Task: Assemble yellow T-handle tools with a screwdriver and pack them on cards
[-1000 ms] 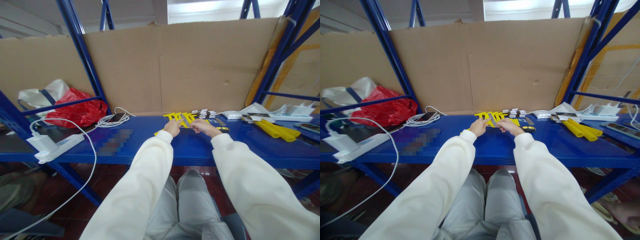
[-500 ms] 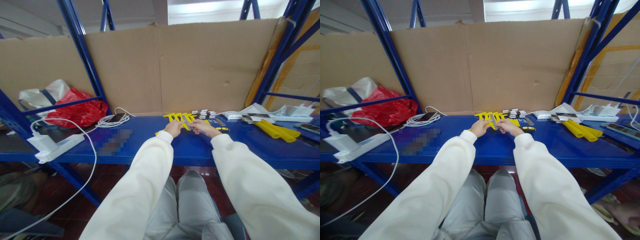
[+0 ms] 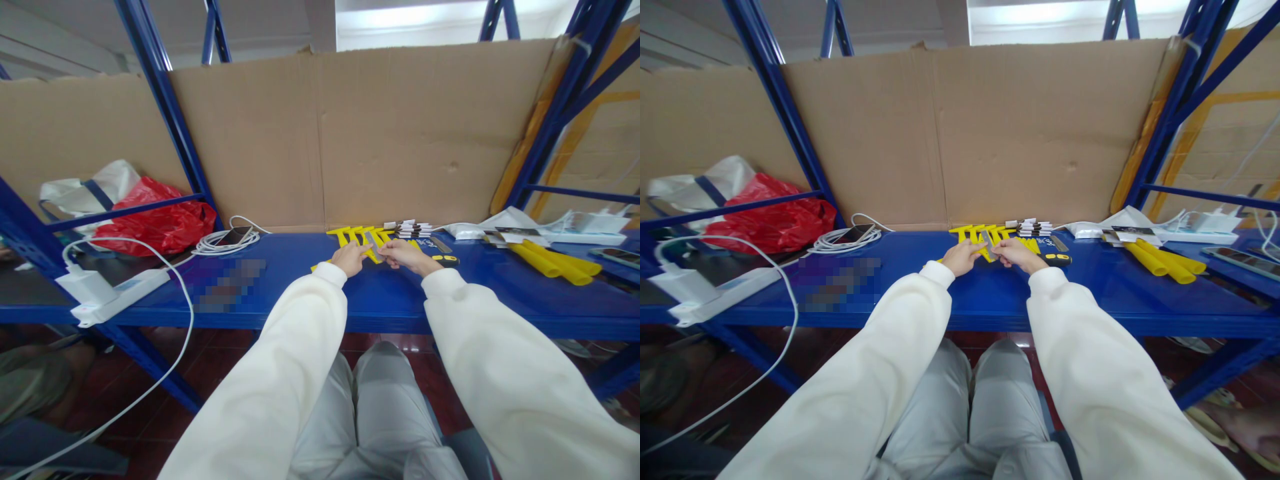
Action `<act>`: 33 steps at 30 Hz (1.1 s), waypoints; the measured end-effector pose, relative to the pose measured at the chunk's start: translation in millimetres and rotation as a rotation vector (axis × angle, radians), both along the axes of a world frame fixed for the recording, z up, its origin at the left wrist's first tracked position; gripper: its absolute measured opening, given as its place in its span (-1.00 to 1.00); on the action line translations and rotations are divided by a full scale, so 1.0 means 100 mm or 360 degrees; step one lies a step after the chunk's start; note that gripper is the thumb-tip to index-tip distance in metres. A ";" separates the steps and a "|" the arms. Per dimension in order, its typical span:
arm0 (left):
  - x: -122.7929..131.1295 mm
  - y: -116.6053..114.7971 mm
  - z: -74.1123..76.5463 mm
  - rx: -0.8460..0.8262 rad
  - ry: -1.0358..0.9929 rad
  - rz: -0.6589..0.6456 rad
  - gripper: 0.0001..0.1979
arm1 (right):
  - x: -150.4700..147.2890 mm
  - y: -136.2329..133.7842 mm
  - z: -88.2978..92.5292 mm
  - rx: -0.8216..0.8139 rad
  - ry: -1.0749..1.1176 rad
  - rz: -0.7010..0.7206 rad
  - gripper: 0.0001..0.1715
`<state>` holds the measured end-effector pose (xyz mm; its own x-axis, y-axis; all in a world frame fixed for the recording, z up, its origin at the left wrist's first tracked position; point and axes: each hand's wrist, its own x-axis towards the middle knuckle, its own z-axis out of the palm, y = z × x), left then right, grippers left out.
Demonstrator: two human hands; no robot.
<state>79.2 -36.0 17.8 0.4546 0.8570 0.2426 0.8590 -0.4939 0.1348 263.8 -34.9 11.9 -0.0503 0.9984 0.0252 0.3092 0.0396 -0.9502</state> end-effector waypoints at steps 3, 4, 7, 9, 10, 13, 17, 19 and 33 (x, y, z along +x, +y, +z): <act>0.01 0.00 -0.01 0.0010 0.0026 -0.0005 -0.44 | -0.01 -0.01 0.01 -0.0016 0.0029 -0.0025 -0.64; 0.01 0.00 -0.01 0.0012 0.0036 -0.0005 -0.44 | -0.01 -0.01 0.01 -0.0019 0.0044 -0.0030 -0.63; 0.03 0.00 -0.02 0.0022 0.0069 -0.0008 -0.44 | -0.01 0.01 -0.01 -0.0007 0.0086 -0.0017 -0.62; 0.03 0.00 -0.02 0.0031 0.0087 -0.0011 -0.43 | 0.00 0.02 -0.02 0.0005 0.0104 -0.0007 -0.62; 0.04 0.00 -0.02 0.0034 0.0094 -0.0013 -0.43 | 0.00 0.03 -0.03 0.0005 0.0107 -0.0005 -0.62; 0.04 0.00 -0.03 0.0039 0.0112 -0.0022 -0.43 | 0.01 0.05 -0.04 -0.0010 0.0090 -0.0017 -0.64; 0.05 -0.02 -0.03 0.0043 0.0138 -0.0025 -0.43 | 0.00 0.04 -0.04 -0.0014 0.0077 -0.0016 -0.63; 0.05 -0.03 -0.02 0.0046 0.0150 -0.0028 -0.42 | -0.01 0.03 -0.04 -0.0018 0.0083 -0.0029 -0.62; 0.05 -0.03 -0.03 0.0091 0.0155 -0.0052 -0.44 | -0.05 0.00 -0.01 -0.0036 0.0115 -0.0098 -0.64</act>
